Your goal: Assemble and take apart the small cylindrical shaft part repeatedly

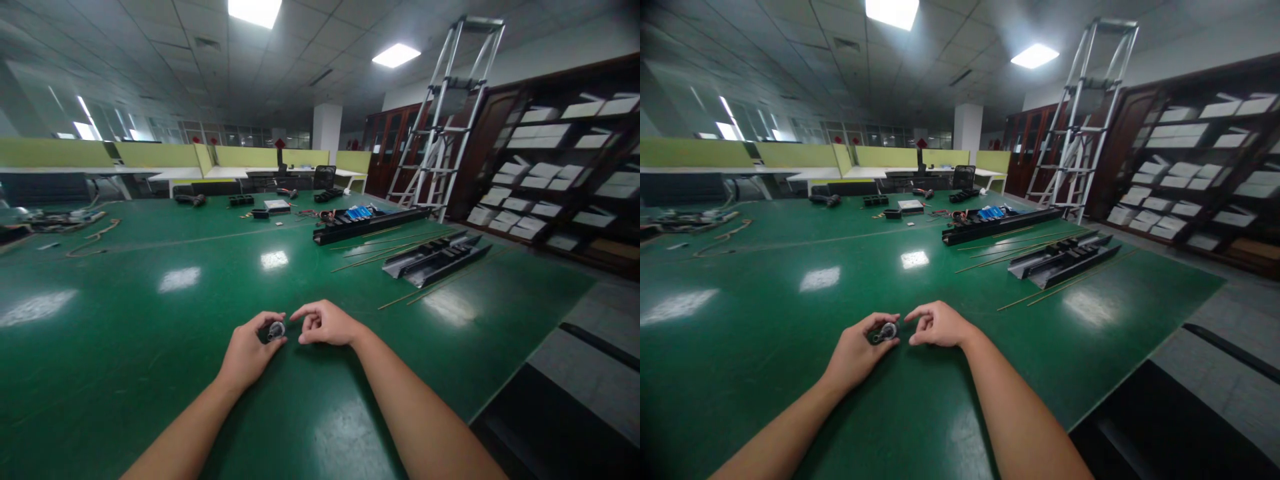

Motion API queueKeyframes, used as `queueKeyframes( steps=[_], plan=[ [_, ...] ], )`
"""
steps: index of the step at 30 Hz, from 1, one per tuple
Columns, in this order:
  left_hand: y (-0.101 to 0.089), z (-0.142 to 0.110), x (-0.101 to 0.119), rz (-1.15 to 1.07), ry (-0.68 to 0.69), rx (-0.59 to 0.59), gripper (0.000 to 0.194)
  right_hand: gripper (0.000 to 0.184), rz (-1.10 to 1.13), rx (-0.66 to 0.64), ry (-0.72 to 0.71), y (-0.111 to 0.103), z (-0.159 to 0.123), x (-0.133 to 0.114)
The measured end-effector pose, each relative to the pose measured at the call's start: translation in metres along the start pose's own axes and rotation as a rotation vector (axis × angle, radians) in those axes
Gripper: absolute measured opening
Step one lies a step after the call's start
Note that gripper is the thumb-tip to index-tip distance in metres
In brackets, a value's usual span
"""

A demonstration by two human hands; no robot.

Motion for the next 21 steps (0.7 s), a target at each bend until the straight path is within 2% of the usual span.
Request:
queueKeyframes(
  steps=[5, 21],
  plan=[
    [0.0049, -0.0062, 0.0102, -0.058, 0.066, -0.042, 0.023, 0.032, -0.016, -0.002, -0.006, 0.0025, -0.0036, -0.0046],
    [0.0053, -0.0067, 0.0093, -0.04, 0.056, -0.049, 0.026, 0.031, -0.013, -0.005, -0.007, 0.003, -0.0042, -0.0059]
  ],
)
Point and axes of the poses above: each hand's wrist, its own z-axis towards the middle knuckle, its own y-axis out of the palm, x = y × z, the point moved 10 cm from there along z, towards the middle knuckle, and after that the axes turned 2 degrees about x, right-handed, at the moved point
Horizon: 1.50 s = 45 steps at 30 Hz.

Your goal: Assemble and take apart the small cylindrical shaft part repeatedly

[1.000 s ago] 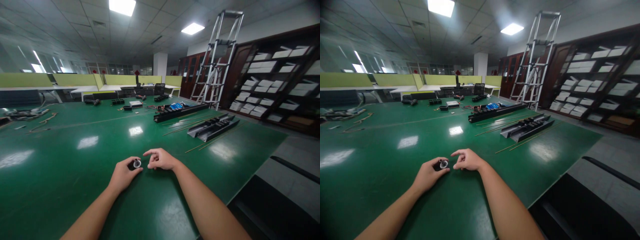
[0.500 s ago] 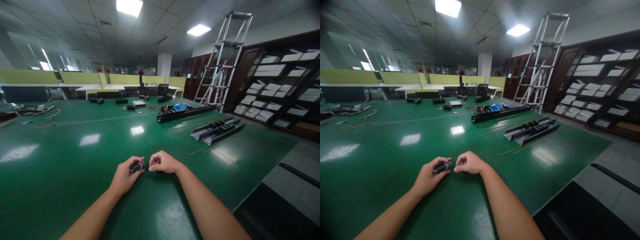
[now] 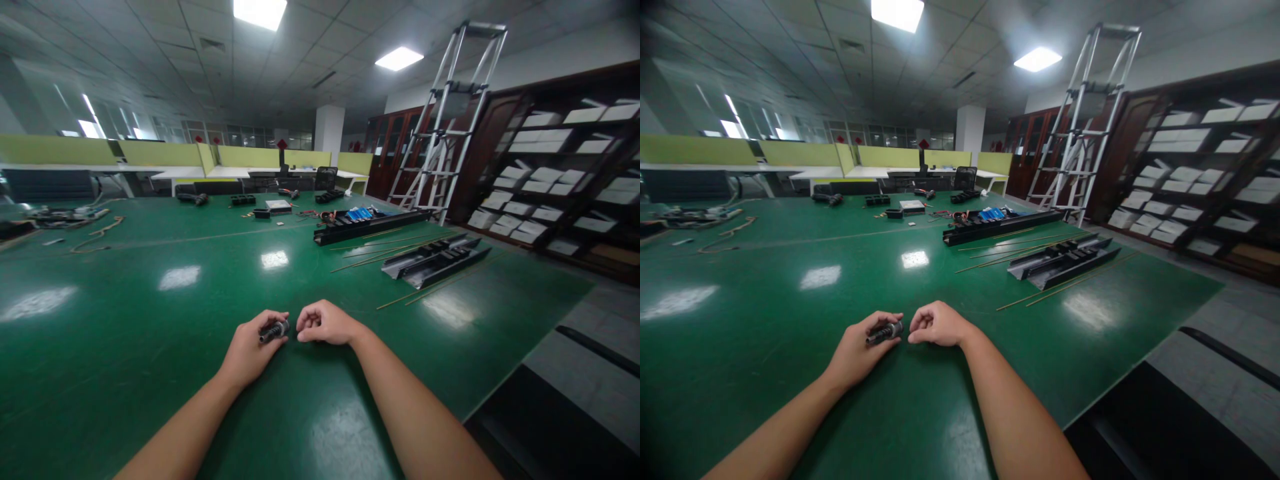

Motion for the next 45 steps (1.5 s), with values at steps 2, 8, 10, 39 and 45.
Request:
queueKeyframes(
  steps=[2, 8, 10, 39, 45],
  plan=[
    [0.0, 0.0, 0.001, 0.028, -0.01, -0.001, 0.028, 0.03, 0.001, 0.002, -0.001, 0.0, 0.0, 0.0],
    [0.0, 0.001, -0.002, 0.052, -0.033, 0.02, 0.032, 0.032, -0.007, -0.005, 0.001, 0.0, -0.001, 0.001],
    [0.0, 0.002, -0.005, 0.015, -0.044, 0.035, 0.032, 0.033, -0.013, -0.006, 0.0, 0.0, -0.001, 0.001],
    [0.003, 0.006, -0.025, -0.161, -0.194, 0.043, 0.038, 0.03, -0.105, 0.0, -0.019, -0.002, -0.002, 0.0],
    [0.001, 0.004, -0.02, -0.148, -0.192, 0.034, 0.036, 0.031, -0.098, -0.004, -0.014, -0.001, -0.002, 0.001]
  ],
)
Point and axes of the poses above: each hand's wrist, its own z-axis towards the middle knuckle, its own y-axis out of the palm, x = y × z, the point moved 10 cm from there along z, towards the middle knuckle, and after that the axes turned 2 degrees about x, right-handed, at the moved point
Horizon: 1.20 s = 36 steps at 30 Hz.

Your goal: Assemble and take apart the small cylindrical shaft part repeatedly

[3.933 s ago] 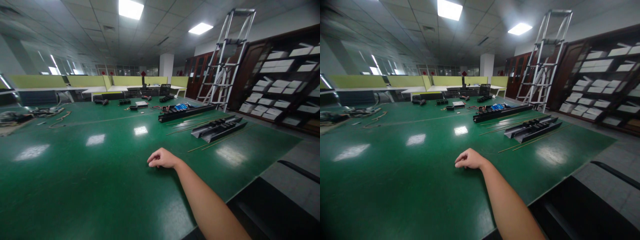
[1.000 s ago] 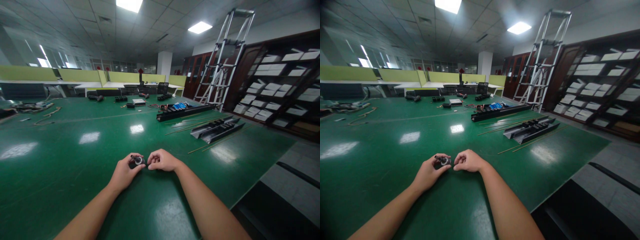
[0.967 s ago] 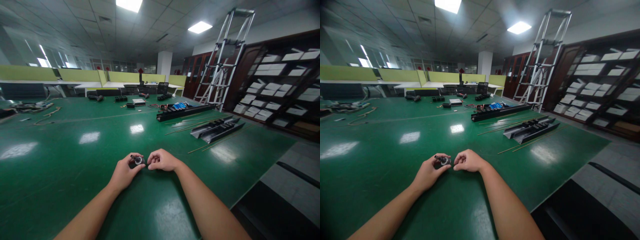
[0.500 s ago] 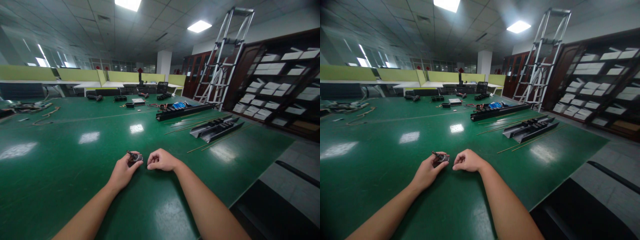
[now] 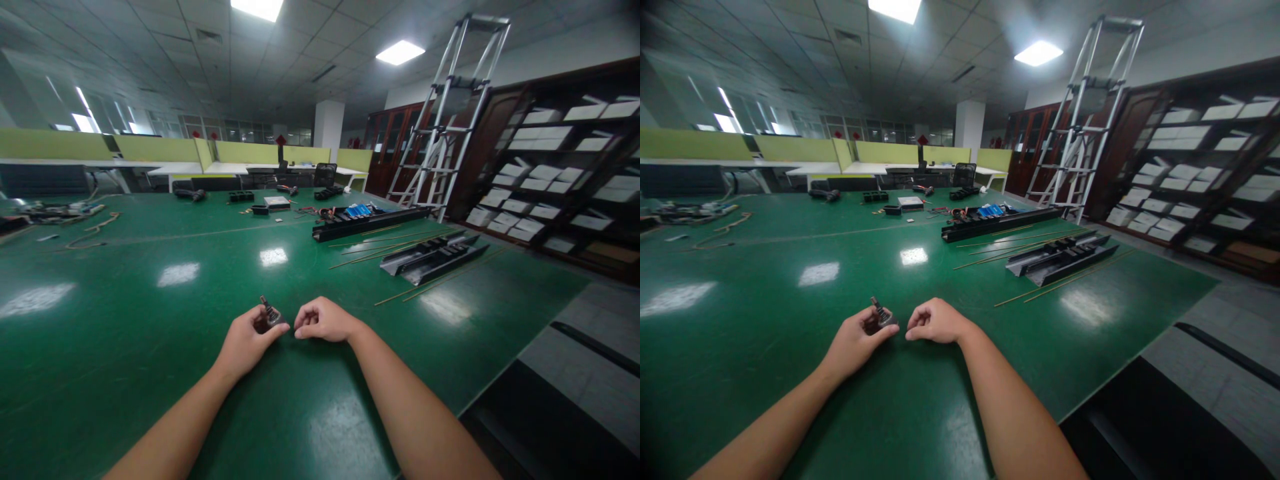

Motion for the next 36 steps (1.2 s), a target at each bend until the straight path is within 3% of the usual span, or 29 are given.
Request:
queueKeyframes(
  steps=[12, 18, 36],
  plan=[
    [-0.009, 0.001, -0.001, 0.106, -0.038, 0.064, 0.043, 0.031, -0.04, -0.003, -0.015, -0.001, -0.001, -0.003],
    [-0.012, 0.001, 0.007, 0.163, 0.053, 0.093, 0.038, 0.031, -0.031, 0.0, -0.002, -0.001, -0.001, -0.004],
    [-0.014, 0.002, 0.001, 0.125, -0.002, 0.095, 0.042, 0.033, -0.002, 0.0, 0.013, 0.0, -0.001, -0.003]
  ],
)
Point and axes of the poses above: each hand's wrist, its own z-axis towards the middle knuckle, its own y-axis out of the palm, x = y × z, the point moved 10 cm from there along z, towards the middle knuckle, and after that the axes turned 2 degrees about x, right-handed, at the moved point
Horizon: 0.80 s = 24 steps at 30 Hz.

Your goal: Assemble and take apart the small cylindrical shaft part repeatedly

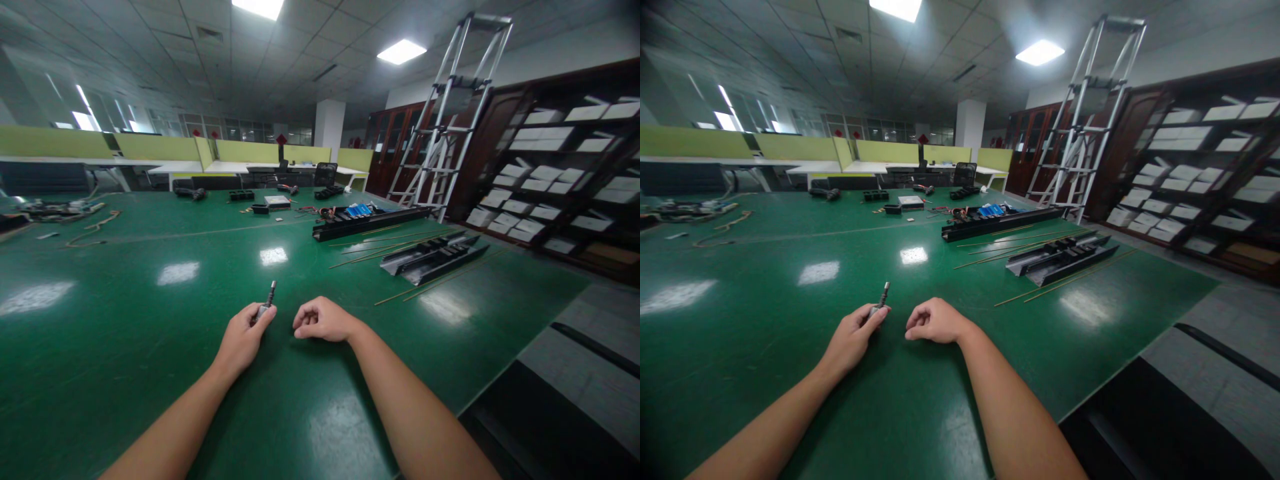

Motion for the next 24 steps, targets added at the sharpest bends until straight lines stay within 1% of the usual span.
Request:
queueKeyframes(
  steps=[7, 12, 14, 16, 19, 21, 24],
  plan=[
    [-0.001, 0.002, 0.001, 0.033, 0.031, 0.029, 0.042, 0.032, 0.01, 0.006, -0.003, 0.0, 0.001, 0.0],
    [0.0, 0.001, -0.003, 0.031, -0.004, 0.046, 0.043, 0.032, 0.003, 0.001, 0.003, 0.0, 0.002, 0.004],
    [-0.001, 0.0, 0.002, 0.054, 0.029, 0.058, 0.041, 0.032, 0.003, 0.012, 0.004, 0.0, 0.002, 0.006],
    [-0.002, -0.002, 0.01, 0.076, 0.096, 0.063, 0.035, 0.033, -0.001, 0.025, 0.001, -0.001, 0.002, 0.006],
    [-0.001, -0.003, 0.017, 0.073, 0.165, 0.058, 0.031, 0.033, -0.013, 0.044, -0.021, -0.002, 0.002, 0.002],
    [-0.002, -0.003, 0.014, 0.058, 0.165, 0.064, 0.033, 0.033, -0.012, 0.053, -0.041, -0.002, 0.001, -0.003],
    [-0.001, -0.002, 0.006, 0.027, 0.13, 0.058, 0.035, 0.036, -0.013, 0.067, -0.062, 0.001, 0.0, -0.008]
  ],
)
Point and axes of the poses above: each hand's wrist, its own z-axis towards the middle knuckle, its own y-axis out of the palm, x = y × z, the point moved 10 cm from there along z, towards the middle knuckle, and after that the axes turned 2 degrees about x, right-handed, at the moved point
